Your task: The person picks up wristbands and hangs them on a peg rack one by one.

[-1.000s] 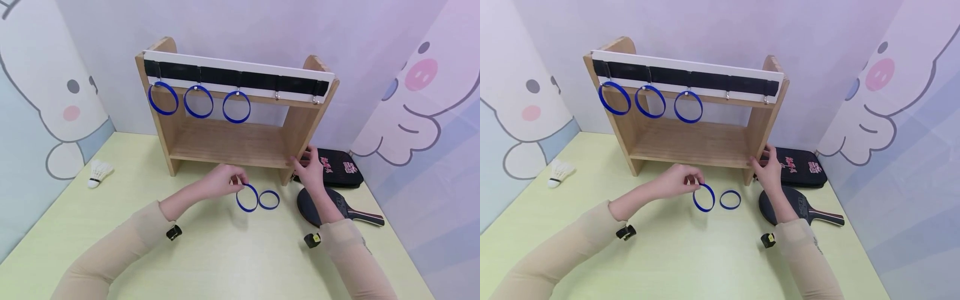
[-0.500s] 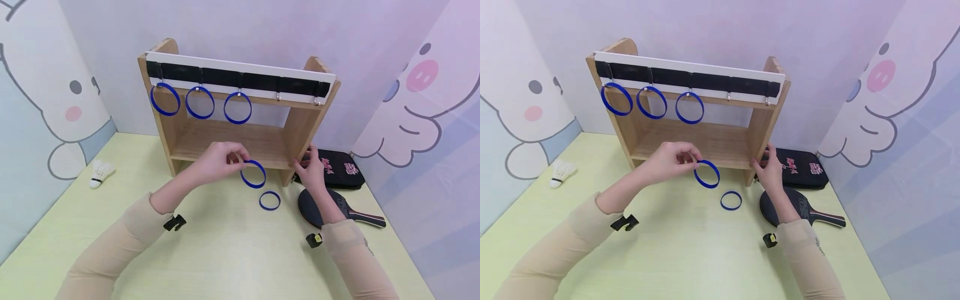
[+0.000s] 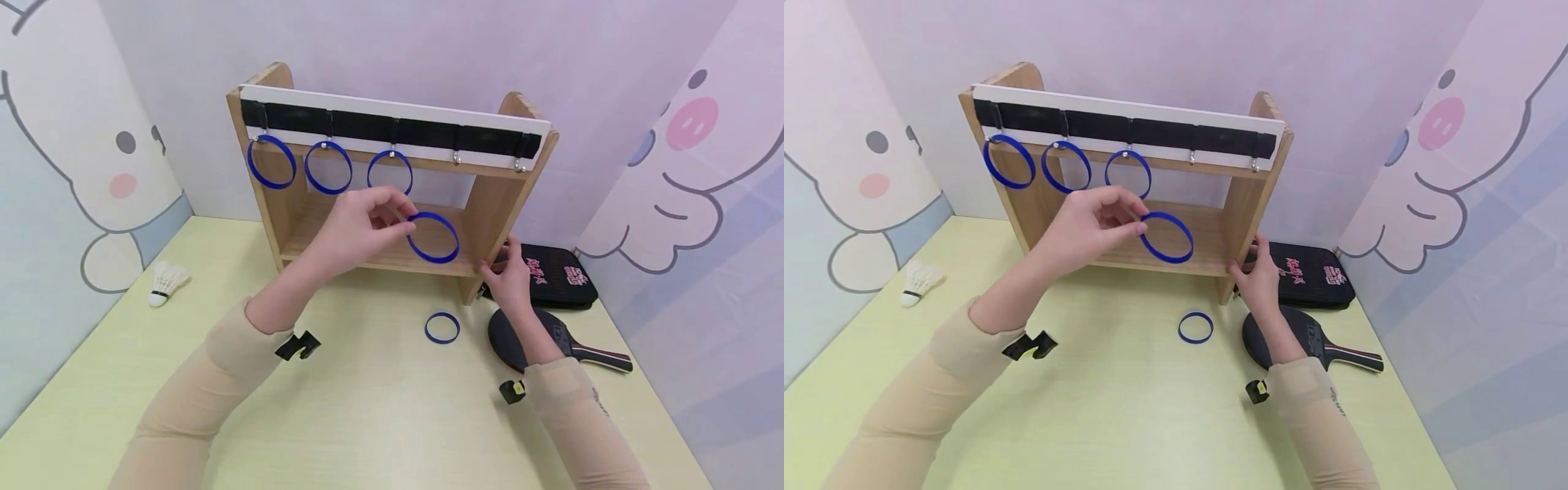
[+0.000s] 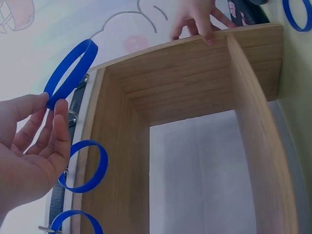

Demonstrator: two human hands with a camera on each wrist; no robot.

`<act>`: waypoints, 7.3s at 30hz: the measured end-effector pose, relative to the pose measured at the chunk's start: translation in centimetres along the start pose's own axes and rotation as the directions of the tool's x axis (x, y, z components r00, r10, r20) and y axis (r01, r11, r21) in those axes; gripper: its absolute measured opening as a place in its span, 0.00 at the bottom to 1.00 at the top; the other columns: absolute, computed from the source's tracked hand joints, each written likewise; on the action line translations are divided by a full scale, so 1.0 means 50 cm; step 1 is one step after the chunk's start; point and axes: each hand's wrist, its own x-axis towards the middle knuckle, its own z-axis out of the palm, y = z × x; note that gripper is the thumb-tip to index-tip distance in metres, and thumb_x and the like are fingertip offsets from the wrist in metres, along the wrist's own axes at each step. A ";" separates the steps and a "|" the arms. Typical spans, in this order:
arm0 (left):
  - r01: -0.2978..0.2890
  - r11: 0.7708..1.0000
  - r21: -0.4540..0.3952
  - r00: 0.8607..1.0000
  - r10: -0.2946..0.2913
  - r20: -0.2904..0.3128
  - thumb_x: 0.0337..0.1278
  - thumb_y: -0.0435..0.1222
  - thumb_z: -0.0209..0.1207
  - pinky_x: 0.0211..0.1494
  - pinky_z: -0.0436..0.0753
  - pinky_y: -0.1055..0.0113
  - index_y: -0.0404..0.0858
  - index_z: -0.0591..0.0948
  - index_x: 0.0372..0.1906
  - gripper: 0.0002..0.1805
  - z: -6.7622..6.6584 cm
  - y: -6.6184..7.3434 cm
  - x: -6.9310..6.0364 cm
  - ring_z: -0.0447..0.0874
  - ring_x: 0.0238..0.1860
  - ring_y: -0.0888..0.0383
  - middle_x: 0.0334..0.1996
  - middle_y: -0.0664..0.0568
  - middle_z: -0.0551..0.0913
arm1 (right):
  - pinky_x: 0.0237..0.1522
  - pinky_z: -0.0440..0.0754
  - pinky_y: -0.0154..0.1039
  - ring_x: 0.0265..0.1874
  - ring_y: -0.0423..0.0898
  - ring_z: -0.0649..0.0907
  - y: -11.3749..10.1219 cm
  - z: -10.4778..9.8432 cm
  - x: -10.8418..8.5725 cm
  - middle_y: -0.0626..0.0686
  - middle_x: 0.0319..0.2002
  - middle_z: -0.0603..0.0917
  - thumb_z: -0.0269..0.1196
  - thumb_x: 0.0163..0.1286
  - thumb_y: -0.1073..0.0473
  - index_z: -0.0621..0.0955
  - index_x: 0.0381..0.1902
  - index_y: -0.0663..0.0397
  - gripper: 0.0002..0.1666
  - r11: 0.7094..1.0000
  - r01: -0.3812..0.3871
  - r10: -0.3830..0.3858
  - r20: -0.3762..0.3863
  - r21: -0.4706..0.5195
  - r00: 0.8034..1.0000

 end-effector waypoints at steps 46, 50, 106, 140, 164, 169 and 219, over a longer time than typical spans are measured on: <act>-0.157 0.982 -0.100 0.908 0.104 -0.406 0.52 0.35 0.66 0.42 0.83 0.72 0.33 0.80 0.41 0.13 0.069 -0.049 0.065 0.84 0.34 0.62 0.36 0.47 0.82 | 0.33 0.84 0.52 0.33 0.55 0.83 0.007 0.015 -0.003 0.61 0.49 0.77 0.63 0.63 0.58 0.61 0.65 0.42 0.36 0.998 -0.002 -0.002 -0.055 -0.059 0.998; -0.179 0.981 -0.079 0.908 0.134 -0.397 0.52 0.35 0.66 0.42 0.83 0.71 0.33 0.80 0.40 0.12 0.064 -0.052 0.052 0.84 0.35 0.61 0.36 0.45 0.83 | 0.32 0.84 0.52 0.33 0.55 0.83 0.008 0.014 -0.003 0.61 0.48 0.78 0.63 0.62 0.58 0.62 0.64 0.42 0.35 0.998 0.010 -0.014 -0.059 -0.062 0.998; -0.183 0.940 0.287 0.802 -0.026 0.596 0.50 0.38 0.68 0.54 0.75 0.66 0.43 0.79 0.54 0.23 0.273 -0.307 -0.062 0.76 0.48 0.59 0.45 0.53 0.81 | 0.35 0.83 0.54 0.35 0.56 0.82 0.004 0.009 -0.005 0.61 0.50 0.75 0.62 0.64 0.58 0.58 0.67 0.35 0.38 0.999 -0.025 0.025 -0.021 -0.020 0.999; -0.137 0.957 0.257 0.780 -0.056 0.623 0.49 0.33 0.68 0.50 0.72 0.71 0.44 0.82 0.38 0.11 0.284 -0.303 -0.055 0.75 0.41 0.64 0.35 0.59 0.80 | 0.34 0.84 0.54 0.36 0.56 0.81 0.001 0.012 -0.004 0.60 0.51 0.76 0.61 0.65 0.58 0.58 0.68 0.37 0.37 0.999 -0.027 0.026 -0.030 -0.039 0.999; -0.040 0.986 0.160 0.889 -0.038 0.457 0.53 0.39 0.66 0.36 0.75 0.75 0.42 0.83 0.35 0.06 0.266 -0.250 -0.065 0.75 0.30 0.65 0.31 0.59 0.80 | 0.35 0.84 0.55 0.38 0.56 0.82 0.002 0.012 -0.005 0.60 0.52 0.75 0.61 0.66 0.57 0.58 0.68 0.36 0.37 0.999 -0.043 0.042 -0.017 -0.032 0.999; -0.037 0.989 0.141 0.900 -0.028 0.435 0.55 0.40 0.65 0.36 0.75 0.76 0.41 0.83 0.38 0.09 0.258 -0.236 -0.066 0.75 0.31 0.66 0.32 0.58 0.82 | 0.35 0.84 0.54 0.37 0.56 0.82 0.003 0.014 -0.006 0.59 0.51 0.76 0.61 0.65 0.57 0.58 0.67 0.36 0.37 0.999 -0.034 0.033 -0.024 -0.037 0.999; -0.125 0.866 -0.483 0.985 0.049 -0.166 0.59 0.30 0.60 0.44 0.83 0.66 0.34 0.74 0.46 0.12 0.188 0.012 0.039 0.80 0.37 0.55 0.36 0.43 0.79 | 0.31 0.83 0.50 0.32 0.54 0.83 0.011 0.015 -0.007 0.59 0.47 0.80 0.62 0.63 0.57 0.62 0.64 0.42 0.33 0.999 -0.005 0.001 -0.067 -0.046 0.998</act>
